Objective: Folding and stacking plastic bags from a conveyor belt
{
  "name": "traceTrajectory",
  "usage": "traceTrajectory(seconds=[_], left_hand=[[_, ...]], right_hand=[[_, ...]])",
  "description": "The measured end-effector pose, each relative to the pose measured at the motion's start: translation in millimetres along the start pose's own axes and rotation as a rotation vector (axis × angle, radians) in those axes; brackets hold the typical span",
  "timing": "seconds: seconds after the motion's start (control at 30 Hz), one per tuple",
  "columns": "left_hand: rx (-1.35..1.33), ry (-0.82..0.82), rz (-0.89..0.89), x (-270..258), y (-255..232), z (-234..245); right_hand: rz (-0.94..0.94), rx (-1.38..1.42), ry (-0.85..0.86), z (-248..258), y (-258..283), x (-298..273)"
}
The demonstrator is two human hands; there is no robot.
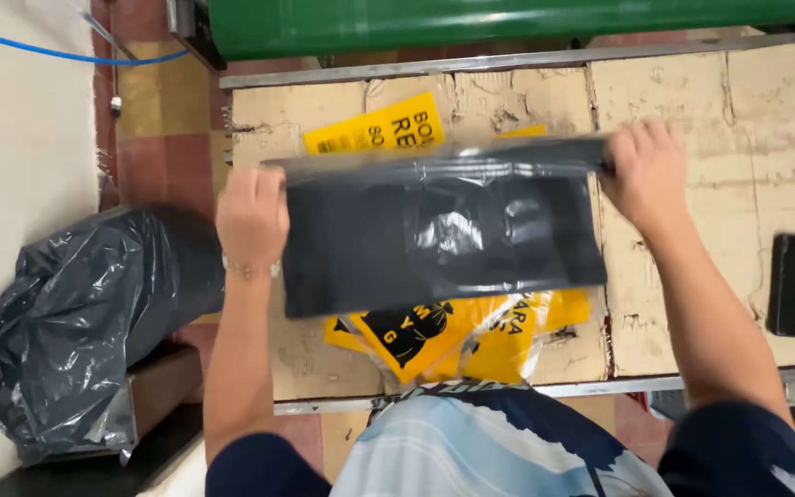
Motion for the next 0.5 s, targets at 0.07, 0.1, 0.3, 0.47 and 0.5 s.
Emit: traceTrajectory(seconds=[0.07,0.1,0.3,0.47,0.5], left_hand=[[-0.056,0.04,-0.004,-50.6,-13.5,5.2],[-0.113,0.088,-0.01,-77.1,-20.8,6.4],[0.027,0.19,-0.112,-219.6,-51.3,-73.8],[0.112,0.118,-0.142,-198.2,-75.0,-43.0],[0.164,0.085,-0.146,-192.1,-79.0,-36.5]], right_hand=[[0.041,-0.002,0.048,9.5,23.6,-42.1],[0.081,0.002,0.102,12.4,38.3,-65.8],[0.154,0.027,0.116,-82.4,84.1,-181.1],[0.145,-0.031,0.147,-83.1,94.1,-186.5],[0.132,-0.045,0.169,-83.3,93.3,-184.3]])
Point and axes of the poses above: each hand's wrist, its own x-axis towards the middle knuckle, its own z-axis out of the back of the hand, y = z × x, the point moved 7 cm from there along x, towards the middle knuckle, and after that the axes turned 2 degrees about y, right-handed, at the moved point
